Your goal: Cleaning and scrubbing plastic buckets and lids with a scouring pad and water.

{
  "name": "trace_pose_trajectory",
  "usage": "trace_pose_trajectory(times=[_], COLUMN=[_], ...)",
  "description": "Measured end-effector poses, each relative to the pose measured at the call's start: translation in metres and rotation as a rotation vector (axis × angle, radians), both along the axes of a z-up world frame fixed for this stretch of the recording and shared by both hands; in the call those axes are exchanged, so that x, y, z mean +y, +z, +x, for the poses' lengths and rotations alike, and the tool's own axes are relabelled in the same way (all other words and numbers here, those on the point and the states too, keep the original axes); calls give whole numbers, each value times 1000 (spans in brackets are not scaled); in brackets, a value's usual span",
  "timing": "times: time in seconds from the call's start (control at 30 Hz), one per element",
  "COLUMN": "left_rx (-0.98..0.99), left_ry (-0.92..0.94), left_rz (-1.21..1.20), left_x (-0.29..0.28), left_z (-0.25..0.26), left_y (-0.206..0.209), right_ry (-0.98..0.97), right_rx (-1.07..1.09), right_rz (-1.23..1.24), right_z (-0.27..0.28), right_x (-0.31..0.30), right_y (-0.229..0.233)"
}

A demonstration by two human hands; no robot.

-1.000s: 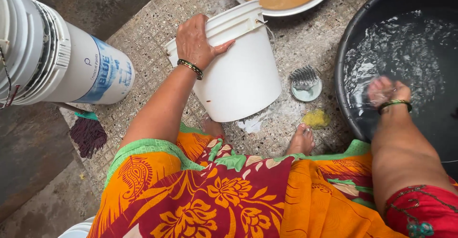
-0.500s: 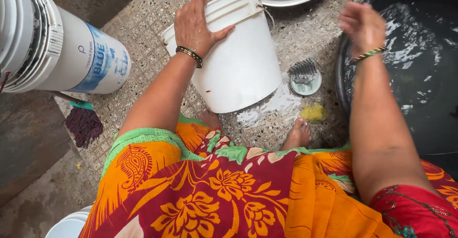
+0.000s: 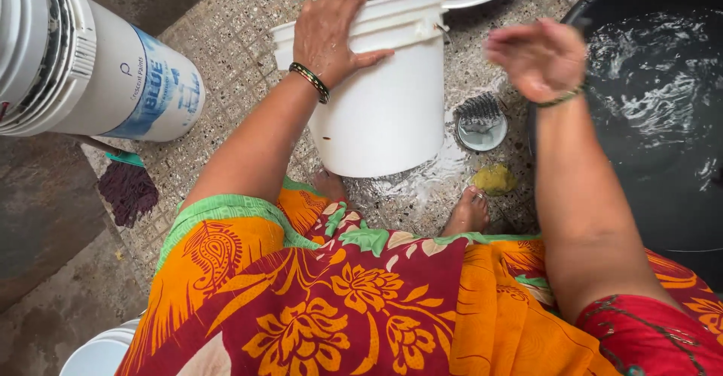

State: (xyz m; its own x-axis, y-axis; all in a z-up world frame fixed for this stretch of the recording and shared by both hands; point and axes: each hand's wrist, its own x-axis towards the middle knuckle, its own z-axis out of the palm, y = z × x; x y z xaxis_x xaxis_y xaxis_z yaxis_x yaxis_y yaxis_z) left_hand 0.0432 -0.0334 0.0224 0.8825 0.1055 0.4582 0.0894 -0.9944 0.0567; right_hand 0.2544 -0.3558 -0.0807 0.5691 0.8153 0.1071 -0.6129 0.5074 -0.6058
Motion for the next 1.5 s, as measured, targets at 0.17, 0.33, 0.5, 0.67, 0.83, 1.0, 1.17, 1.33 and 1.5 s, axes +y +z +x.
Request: trace_pose_trajectory(times=[0.17,0.33,0.5,0.67,0.83,1.0,1.17,1.33,1.5], left_rx=[-3,145,109,208,303,461,485,77,-4], left_ry=[-195,-236,-201,13,-229,49,562,482,142], left_rz=[-17,-204,-418,-425,-566,-631,-709,-966,-633], left_x=[-15,-26,-25,-33,-22,-11,11,26,0], left_z=[9,7,1,-2,0,-12,-24,-25,-32], left_y=[7,21,12,9,-18,5,-1,-40,-22], right_ry=[55,-987,-802,-492,144,-320,-455,-754,-462], right_rx=[-325,-655,359,389,-412,62,-40,-69,185], right_rz=[-67,-1187,-466,-156,-278,-689,-572,-973,-488], right_z=[-28,114,75,29,-30,-10,46,93,40], right_x=[34,-96,-213,-61,112,92,-28,-210,-157], right_y=[71,-127,-228,-59,1,-80,-90,-237,-201])
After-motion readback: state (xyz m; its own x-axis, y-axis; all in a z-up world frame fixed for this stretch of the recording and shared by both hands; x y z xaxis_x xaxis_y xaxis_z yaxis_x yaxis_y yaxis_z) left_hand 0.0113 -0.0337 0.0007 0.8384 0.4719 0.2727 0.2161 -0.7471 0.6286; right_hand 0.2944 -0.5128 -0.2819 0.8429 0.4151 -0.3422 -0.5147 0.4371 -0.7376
